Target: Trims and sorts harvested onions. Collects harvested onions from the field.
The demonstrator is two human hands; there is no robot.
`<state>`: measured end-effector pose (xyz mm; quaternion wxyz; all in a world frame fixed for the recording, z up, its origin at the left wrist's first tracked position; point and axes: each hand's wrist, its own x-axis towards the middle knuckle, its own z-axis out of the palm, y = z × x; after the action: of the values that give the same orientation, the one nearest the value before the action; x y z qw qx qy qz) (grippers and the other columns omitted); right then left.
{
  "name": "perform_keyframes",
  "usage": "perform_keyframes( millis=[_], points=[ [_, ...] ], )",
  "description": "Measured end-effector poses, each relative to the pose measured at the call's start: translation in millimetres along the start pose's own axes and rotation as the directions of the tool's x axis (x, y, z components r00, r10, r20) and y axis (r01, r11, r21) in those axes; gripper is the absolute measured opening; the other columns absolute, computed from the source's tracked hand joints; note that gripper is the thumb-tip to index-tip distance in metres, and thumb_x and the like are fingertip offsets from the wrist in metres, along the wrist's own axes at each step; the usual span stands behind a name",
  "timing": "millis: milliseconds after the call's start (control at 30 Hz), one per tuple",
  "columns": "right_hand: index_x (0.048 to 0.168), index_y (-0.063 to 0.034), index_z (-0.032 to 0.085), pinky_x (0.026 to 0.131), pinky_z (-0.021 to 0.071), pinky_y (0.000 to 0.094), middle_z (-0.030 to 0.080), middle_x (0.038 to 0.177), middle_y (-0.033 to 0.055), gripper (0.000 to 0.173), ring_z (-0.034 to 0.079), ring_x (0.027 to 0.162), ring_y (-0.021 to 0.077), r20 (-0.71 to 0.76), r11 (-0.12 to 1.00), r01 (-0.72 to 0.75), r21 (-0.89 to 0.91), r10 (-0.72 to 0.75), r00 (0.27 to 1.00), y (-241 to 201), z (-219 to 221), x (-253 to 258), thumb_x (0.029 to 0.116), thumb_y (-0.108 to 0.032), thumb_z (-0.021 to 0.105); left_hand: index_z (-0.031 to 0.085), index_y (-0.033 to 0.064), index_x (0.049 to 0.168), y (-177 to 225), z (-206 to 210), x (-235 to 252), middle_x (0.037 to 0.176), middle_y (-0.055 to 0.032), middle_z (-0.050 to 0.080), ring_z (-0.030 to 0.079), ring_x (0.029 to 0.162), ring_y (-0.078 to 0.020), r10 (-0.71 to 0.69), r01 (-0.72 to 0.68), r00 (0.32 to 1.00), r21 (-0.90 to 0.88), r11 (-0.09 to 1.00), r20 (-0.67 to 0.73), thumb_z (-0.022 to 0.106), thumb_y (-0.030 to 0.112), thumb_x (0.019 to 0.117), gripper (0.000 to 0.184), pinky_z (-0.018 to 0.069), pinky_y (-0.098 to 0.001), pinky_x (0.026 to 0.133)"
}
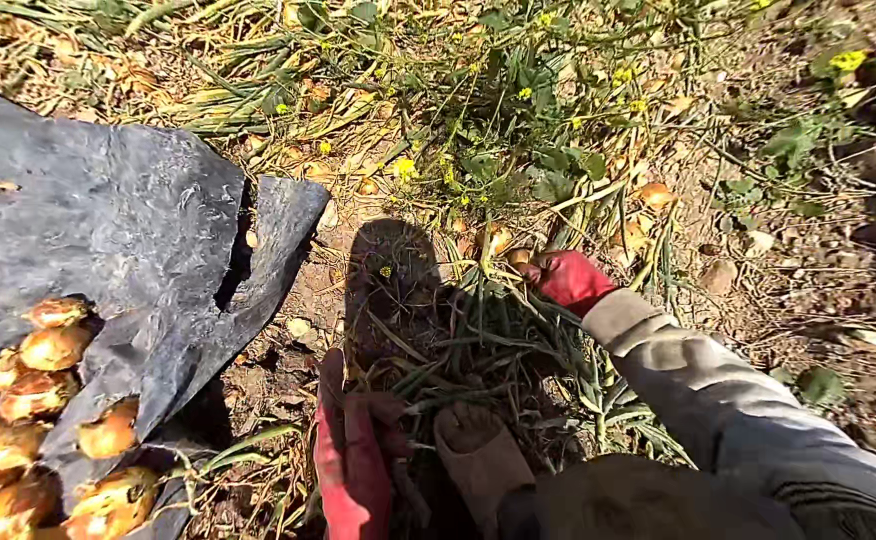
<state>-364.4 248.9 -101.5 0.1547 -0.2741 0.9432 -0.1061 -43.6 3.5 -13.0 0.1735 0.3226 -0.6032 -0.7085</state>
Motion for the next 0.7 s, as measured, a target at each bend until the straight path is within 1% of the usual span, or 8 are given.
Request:
perform_keyframes(
  millis=[133, 233, 333, 433, 500, 533, 600, 700],
  points=[
    [0.067, -0.0108, 0.061, 0.070, 0.0563, 0.0432, 0.062, 0.067, 0.0033, 0.051, 0.064, 0.070, 0.0172, -0.306, 0.820, 0.456, 0.346, -0.361, 0.881, -60.5, 5.8, -59.8, 0.1041, -0.045, 0.052, 0.028, 0.0131, 0.161, -7.4, 13.2, -8.9, 0.069, -0.0037, 0.058, 0.055, 0.048, -0.0191, -0.135, 0.126, 0.978, 0.068, 0.990, 0.160, 0.032, 0.035, 0.1103, 0.055, 0.0512, -0.0330, 0.040],
    [0.078, -0.0122, 0.069, 0.071, 0.0561, 0.0315, 0.065, 0.076, -0.0026, 0.039, 0.064, 0.076, 0.0072, 0.002, 0.655, 0.403, 0.639, -0.526, 0.851, -122.8, -23.6, -97.5, 0.1033, -0.038, 0.055, 0.029, 0.0178, 0.162, -10.8, 14.4, -14.3, 0.084, -0.0059, 0.062, 0.057, 0.054, -0.0200, -0.189, 0.160, 0.935, 0.117, 0.980, 0.300, 0.030, 0.053, 0.1086, 0.064, 0.0536, -0.0351, 0.044],
    [0.081, -0.0082, 0.065, 0.056, 0.0482, 0.0250, 0.057, 0.067, -0.0031, 0.042, 0.056, 0.061, 0.0038, 0.279, 0.576, 0.209, 0.790, -0.643, 0.713, -153.4, -39.7, -99.3, 0.1055, -0.040, 0.052, 0.050, 0.0150, 0.151, -0.4, 16.9, -20.1, 0.127, -0.0058, 0.067, 0.068, 0.074, -0.0146, -0.100, 0.073, 0.947, 0.100, 0.992, 0.305, 0.031, 0.041, 0.1102, 0.052, 0.0589, -0.0302, 0.055],
    [0.074, -0.0101, 0.066, 0.053, 0.0472, 0.0244, 0.060, 0.064, -0.0036, 0.040, 0.056, 0.058, 0.0038, 0.322, 0.618, 0.115, 0.778, -0.549, 0.771, -172.9, -56.0, -100.6, 0.0967, -0.043, 0.069, 0.054, 0.0059, 0.146, 1.5, 14.6, -23.1, 0.143, -0.0053, 0.061, 0.067, 0.112, -0.0116, 0.054, -0.078, 0.980, 0.115, 0.990, 0.194, 0.033, 0.033, 0.1108, 0.049, 0.0579, -0.0297, 0.094],
    [0.067, -0.0110, 0.063, 0.053, 0.0462, 0.0243, 0.056, 0.061, -0.0039, 0.044, 0.055, 0.058, 0.0043, 0.043, 0.627, 0.367, 0.687, -0.540, 0.841, -182.0, -54.4, -102.6, 0.0999, -0.040, 0.066, 0.054, 0.0087, 0.146, -1.7, 13.6, -22.6, 0.113, -0.0023, 0.071, 0.068, 0.080, -0.0113, 0.081, -0.090, 0.994, 0.125, 0.988, 0.077, 0.033, 0.031, 0.1096, 0.048, 0.0602, -0.0292, 0.068],
    [0.065, -0.0120, 0.061, 0.055, 0.0492, 0.0247, 0.056, 0.061, -0.0041, 0.044, 0.057, 0.060, 0.0047, -0.141, 0.630, 0.511, 0.585, -0.541, 0.829, -186.0, -51.9, -101.3, 0.1010, -0.036, 0.064, 0.051, 0.0077, 0.149, -3.4, 14.7, -21.9, 0.081, -0.0022, 0.065, 0.058, 0.054, -0.0138, 0.082, -0.085, 0.996, 0.080, 0.993, 0.038, 0.032, 0.030, 0.1096, 0.049, 0.0536, -0.0309, 0.046],
    [0.067, -0.0121, 0.062, 0.076, 0.0605, 0.0315, 0.067, 0.071, -0.0021, 0.039, 0.070, 0.081, 0.0094, -0.388, 0.577, 0.723, 0.380, -0.610, 0.691, -191.5, -51.5, -96.2, 0.1011, -0.030, 0.065, 0.040, 0.0030, 0.153, -6.6, 13.2, -22.3, 0.064, -0.0010, 0.058, 0.052, 0.043, -0.0138, 0.115, -0.118, 0.992, 0.068, 0.991, 0.054, 0.034, 0.036, 0.1103, 0.054, 0.0489, -0.0313, 0.037],
    [0.099, -0.0120, 0.069, 0.108, 0.0516, 0.0484, 0.075, 0.111, 0.0041, 0.012, 0.065, 0.123, 0.0236, -0.230, 0.483, 0.845, 0.228, -0.817, 0.529, -198.2, -48.9, -97.6, 0.0979, -0.023, 0.066, 0.046, -0.0071, 0.143, -13.1, 17.5, -24.4, 0.101, -0.0067, 0.071, 0.068, 0.075, -0.0089, 0.176, -0.179, 0.984, 0.160, 0.971, 0.034, 0.061, 0.065, 0.0919, 0.090, 0.0604, -0.0280, 0.063]
  ],
)
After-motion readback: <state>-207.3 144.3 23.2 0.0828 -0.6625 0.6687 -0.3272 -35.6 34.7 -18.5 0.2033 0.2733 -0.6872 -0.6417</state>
